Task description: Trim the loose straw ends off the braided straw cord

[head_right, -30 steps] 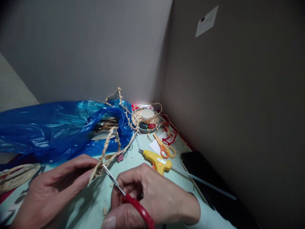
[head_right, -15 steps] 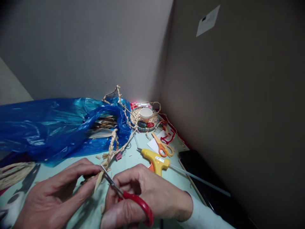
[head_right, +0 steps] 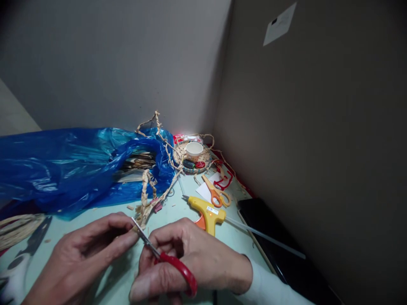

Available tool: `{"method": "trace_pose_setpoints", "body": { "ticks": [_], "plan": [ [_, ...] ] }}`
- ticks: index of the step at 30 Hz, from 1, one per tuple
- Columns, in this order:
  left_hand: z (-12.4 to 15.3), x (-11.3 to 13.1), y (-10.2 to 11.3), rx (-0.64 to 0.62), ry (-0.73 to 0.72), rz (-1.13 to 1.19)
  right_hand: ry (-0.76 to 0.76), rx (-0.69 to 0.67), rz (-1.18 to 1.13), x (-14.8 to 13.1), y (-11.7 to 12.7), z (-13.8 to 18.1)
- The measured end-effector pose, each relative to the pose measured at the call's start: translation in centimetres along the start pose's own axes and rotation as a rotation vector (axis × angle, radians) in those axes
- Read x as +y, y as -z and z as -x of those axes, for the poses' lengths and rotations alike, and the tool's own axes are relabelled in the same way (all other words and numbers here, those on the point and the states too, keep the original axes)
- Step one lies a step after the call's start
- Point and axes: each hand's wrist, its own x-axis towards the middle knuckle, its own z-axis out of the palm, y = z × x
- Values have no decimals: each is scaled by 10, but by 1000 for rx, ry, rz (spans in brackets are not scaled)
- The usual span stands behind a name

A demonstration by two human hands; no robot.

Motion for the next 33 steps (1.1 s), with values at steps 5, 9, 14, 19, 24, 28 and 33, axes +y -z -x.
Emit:
{"method": "trace_pose_setpoints", "body": {
  "ticks": [5,9,14,19,24,28,33],
  "plan": [
    [1,-1,1,-40,-31,-71,58,21,-3,2,-2,-1],
    [0,-3,1,-37,-78,-100,105,27,-17,1,-6,-2],
    [-1,-2,1,-34,-138,-86,139,77,31,9,-7,-4],
    [-2,-4,1,-65,-226,-115,77,144,74,11,-3,-3],
    [-4,-6,3,-73,-154,-129,181,184,65,0,-6,3],
    [-3,-8,4,-74,-84,-63,408,354,61,1,-7,-1],
    [3,-11,2,-8,-74,-127,455,395,138,6,-6,-8]
  ]
}}
